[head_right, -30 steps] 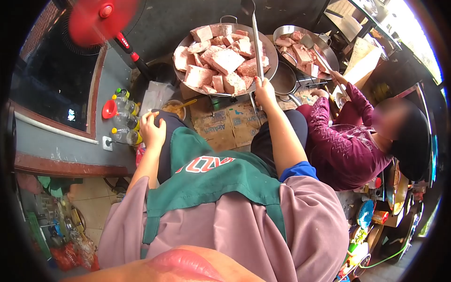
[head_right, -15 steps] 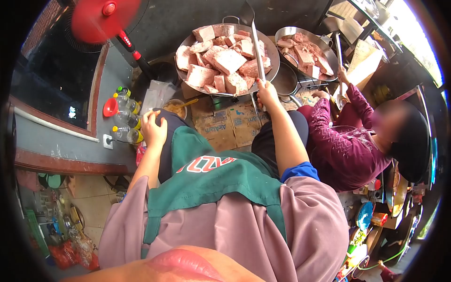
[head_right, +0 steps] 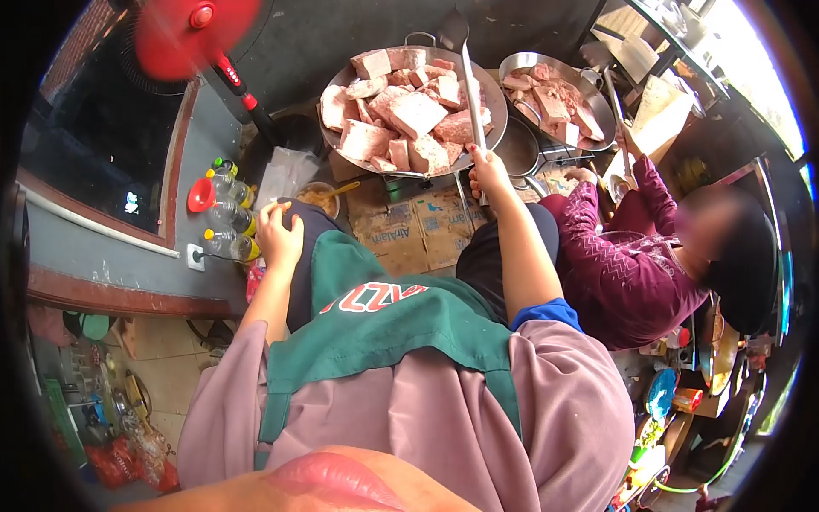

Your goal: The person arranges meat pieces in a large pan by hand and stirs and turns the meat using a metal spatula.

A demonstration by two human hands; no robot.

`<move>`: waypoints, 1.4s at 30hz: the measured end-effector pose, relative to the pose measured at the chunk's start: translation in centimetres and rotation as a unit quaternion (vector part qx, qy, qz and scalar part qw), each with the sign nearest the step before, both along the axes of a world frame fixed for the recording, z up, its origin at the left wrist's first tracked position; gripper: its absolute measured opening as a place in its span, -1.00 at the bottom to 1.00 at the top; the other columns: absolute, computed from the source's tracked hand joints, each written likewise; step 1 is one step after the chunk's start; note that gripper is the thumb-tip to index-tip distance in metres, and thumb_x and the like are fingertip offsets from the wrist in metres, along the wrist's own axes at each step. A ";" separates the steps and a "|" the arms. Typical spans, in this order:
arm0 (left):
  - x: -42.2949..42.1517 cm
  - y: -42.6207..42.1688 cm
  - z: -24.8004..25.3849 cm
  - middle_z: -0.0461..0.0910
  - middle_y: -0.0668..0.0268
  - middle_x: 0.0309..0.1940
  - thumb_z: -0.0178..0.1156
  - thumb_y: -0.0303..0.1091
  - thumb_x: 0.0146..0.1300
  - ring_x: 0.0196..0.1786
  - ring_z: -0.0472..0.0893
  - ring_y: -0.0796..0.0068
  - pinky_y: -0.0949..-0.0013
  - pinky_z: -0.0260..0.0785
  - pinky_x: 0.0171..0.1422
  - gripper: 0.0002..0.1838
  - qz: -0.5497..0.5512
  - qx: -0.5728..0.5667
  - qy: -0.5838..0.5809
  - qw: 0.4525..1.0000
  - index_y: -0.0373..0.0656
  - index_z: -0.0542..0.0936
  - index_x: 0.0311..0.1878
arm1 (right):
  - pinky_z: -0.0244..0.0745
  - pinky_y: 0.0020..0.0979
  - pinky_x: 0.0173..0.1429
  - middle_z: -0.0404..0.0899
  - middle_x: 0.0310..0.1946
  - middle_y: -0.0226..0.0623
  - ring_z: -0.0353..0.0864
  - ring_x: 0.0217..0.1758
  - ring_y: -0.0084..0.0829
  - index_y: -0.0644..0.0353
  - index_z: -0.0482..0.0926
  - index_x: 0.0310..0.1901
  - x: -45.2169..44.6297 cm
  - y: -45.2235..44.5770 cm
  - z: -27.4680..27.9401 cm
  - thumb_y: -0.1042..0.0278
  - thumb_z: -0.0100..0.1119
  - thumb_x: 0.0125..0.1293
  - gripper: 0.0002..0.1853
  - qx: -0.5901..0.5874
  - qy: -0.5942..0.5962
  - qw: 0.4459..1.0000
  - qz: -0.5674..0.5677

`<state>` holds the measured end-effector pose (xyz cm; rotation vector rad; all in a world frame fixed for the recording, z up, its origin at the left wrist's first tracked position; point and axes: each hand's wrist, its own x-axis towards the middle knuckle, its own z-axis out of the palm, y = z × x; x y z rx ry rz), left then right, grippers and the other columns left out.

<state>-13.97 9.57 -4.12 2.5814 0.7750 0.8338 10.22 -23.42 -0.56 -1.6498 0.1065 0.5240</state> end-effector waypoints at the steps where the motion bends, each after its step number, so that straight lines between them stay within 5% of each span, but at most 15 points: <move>1: 0.0 0.0 0.0 0.46 0.28 0.06 0.24 -0.27 0.07 0.22 0.39 0.20 0.04 0.23 0.27 -0.69 0.001 -0.001 0.001 1.000 -0.08 0.62 -0.08 | 0.26 -0.26 -0.65 0.32 -0.70 -0.35 0.36 -0.71 -0.39 0.11 0.33 -0.26 0.9 -0.1 -1.4 -0.06 -0.08 0.46 -0.64 -0.034 -0.049 0.998 -0.005; 4: 0.1 -0.1 0.2 0.47 0.28 0.07 0.24 -0.27 0.07 0.22 0.39 0.20 0.05 0.23 0.27 -0.69 0.002 0.002 0.005 1.000 -0.08 0.62 -0.09 | 0.44 0.03 -0.36 0.54 -0.56 0.02 0.55 -0.49 0.09 0.22 0.38 -0.21 1.8 0.1 -8.5 -0.04 -0.06 0.44 -0.60 -0.309 -0.423 0.847 -0.088; 5: 0.1 -0.2 0.2 0.46 0.28 0.07 0.24 -0.27 0.07 0.22 0.39 0.21 0.05 0.23 0.27 -0.69 0.001 0.004 0.005 1.000 -0.08 0.62 -0.09 | 0.40 0.13 -0.09 0.56 -0.37 0.29 0.50 -0.23 0.37 0.30 0.40 -0.18 0.7 0.2 -8.8 -0.04 -0.05 0.41 -0.55 -0.332 -0.337 0.877 -0.081; 6: 0.2 -0.4 0.3 0.46 0.28 0.07 0.24 -0.27 0.07 0.22 0.39 0.21 0.05 0.23 0.27 -0.69 0.000 0.005 0.003 1.000 -0.07 0.62 -0.09 | 0.48 0.01 -0.21 0.59 -0.40 0.17 0.58 -0.38 0.16 0.30 0.41 -0.17 2.6 -0.8 -13.8 -0.08 -0.04 0.40 -0.53 -0.401 -0.330 0.853 -0.050; 8: 0.1 -0.8 0.4 0.46 0.28 0.07 0.24 -0.27 0.07 0.22 0.39 0.21 0.05 0.23 0.27 -0.69 -0.001 0.001 0.012 1.000 -0.07 0.62 -0.08 | 0.41 -0.20 -0.48 0.51 -0.55 -0.18 0.47 -0.63 -0.25 0.21 0.40 -0.22 3.6 -1.3 -12.1 -0.10 -0.03 0.41 -0.56 -0.245 -0.035 0.964 0.092; 10: 0.2 -0.5 0.6 0.47 0.28 0.07 0.24 -0.27 0.06 0.22 0.40 0.21 0.05 0.23 0.28 -0.69 0.001 0.003 0.007 1.000 -0.06 0.63 -0.08 | -0.01 -0.51 -0.66 0.10 -0.67 -0.61 0.03 -0.73 -0.64 0.02 0.30 -0.34 3.5 -1.7 -7.5 -0.10 -0.06 0.43 -0.63 0.195 0.255 0.946 0.033; 17: -0.3 -0.1 -0.1 0.47 0.27 0.08 0.25 -0.27 0.06 0.22 0.40 0.20 0.06 0.23 0.27 -0.68 0.002 0.000 -0.001 1.000 -0.08 0.63 -0.07 | 0.10 -0.44 -0.74 0.19 -0.71 -0.49 0.20 -0.76 -0.60 0.06 0.29 -0.28 -0.4 -0.2 -1.6 -0.07 -0.02 0.44 -0.64 -0.103 -0.122 0.986 -0.037; 20: -0.1 -0.2 -0.1 0.47 0.28 0.07 0.25 -0.27 0.06 0.22 0.40 0.21 0.06 0.23 0.27 -0.68 0.006 0.011 -0.001 1.000 -0.08 0.63 -0.07 | 0.44 0.01 -0.44 0.58 -0.49 0.02 0.56 -0.55 0.08 0.25 0.36 -0.18 1.1 -0.1 -9.3 0.01 -0.01 0.43 -0.62 -0.347 -0.437 0.825 -0.089; 21: -0.1 -0.3 0.0 0.47 0.27 0.07 0.25 -0.27 0.06 0.22 0.40 0.21 0.06 0.23 0.27 -0.68 0.002 0.011 -0.001 1.000 -0.08 0.63 -0.08 | 0.45 0.11 -0.20 0.59 -0.31 0.27 0.55 -0.35 0.33 0.34 0.37 -0.09 0.6 0.0 -10.2 0.02 -0.03 0.41 -0.57 -0.363 -0.339 0.866 -0.062; 26: 0.0 -1.0 0.8 0.47 0.27 0.07 0.25 -0.27 0.06 0.23 0.39 0.21 0.04 0.23 0.27 -0.69 0.005 -0.001 0.011 1.000 -0.07 0.62 -0.08 | 0.08 -0.47 -0.65 0.16 -0.66 -0.49 0.09 -0.73 -0.60 0.09 0.30 -0.33 0.5 0.2 -6.9 -0.10 -0.02 0.42 -0.61 0.001 0.149 0.989 0.010; 32: -0.4 -0.3 0.2 0.47 0.26 0.07 0.24 -0.28 0.07 0.23 0.39 0.19 0.04 0.22 0.28 -0.68 0.000 -0.003 -0.001 1.000 -0.08 0.62 -0.07 | 0.33 -0.20 -0.61 0.40 -0.66 -0.29 0.40 -0.70 -0.33 0.17 0.35 -0.25 -0.4 -1.5 -2.3 -0.07 -0.07 0.45 -0.60 -0.163 -0.127 0.978 0.012; 35: -0.2 -0.1 0.1 0.46 0.26 0.09 0.24 -0.27 0.07 0.23 0.39 0.19 0.05 0.21 0.29 -0.68 0.000 -0.001 0.001 1.000 -0.07 0.62 -0.07 | 0.42 0.04 -0.40 0.54 -0.56 0.05 0.55 -0.51 0.10 0.24 0.37 -0.21 0.1 -1.2 -6.0 -0.02 -0.07 0.45 -0.61 -0.316 -0.438 0.840 -0.055; 39: 0.0 -0.6 0.2 0.46 0.27 0.08 0.24 -0.27 0.07 0.23 0.39 0.20 0.05 0.21 0.29 -0.68 -0.004 0.003 0.000 1.000 -0.07 0.62 -0.07 | 0.48 0.02 0.02 0.56 -0.21 0.36 0.56 -0.07 0.27 0.36 0.40 -0.12 0.4 -2.0 -12.6 -0.13 -0.06 0.39 -0.46 -0.444 -0.216 0.868 0.056; 40: 0.0 -0.7 0.5 0.46 0.27 0.08 0.24 -0.27 0.07 0.23 0.39 0.20 0.05 0.20 0.30 -0.68 -0.005 0.001 0.002 1.000 -0.07 0.62 -0.07 | 0.52 -0.01 -0.28 0.59 -0.40 0.12 0.62 -0.37 0.11 0.27 0.38 -0.15 2.2 -1.9 -15.9 -0.13 -0.06 0.41 -0.51 -0.439 -0.261 0.859 0.040; 42: 0.1 -0.6 0.6 0.46 0.27 0.07 0.24 -0.27 0.07 0.23 0.39 0.20 0.05 0.20 0.30 -0.68 -0.008 0.001 0.000 1.000 -0.07 0.62 -0.06 | 0.33 -0.27 -0.60 0.41 -0.61 -0.29 0.40 -0.68 -0.33 0.14 0.34 -0.23 2.0 -1.3 -8.2 -0.13 -0.09 0.44 -0.58 -0.050 0.128 0.989 0.045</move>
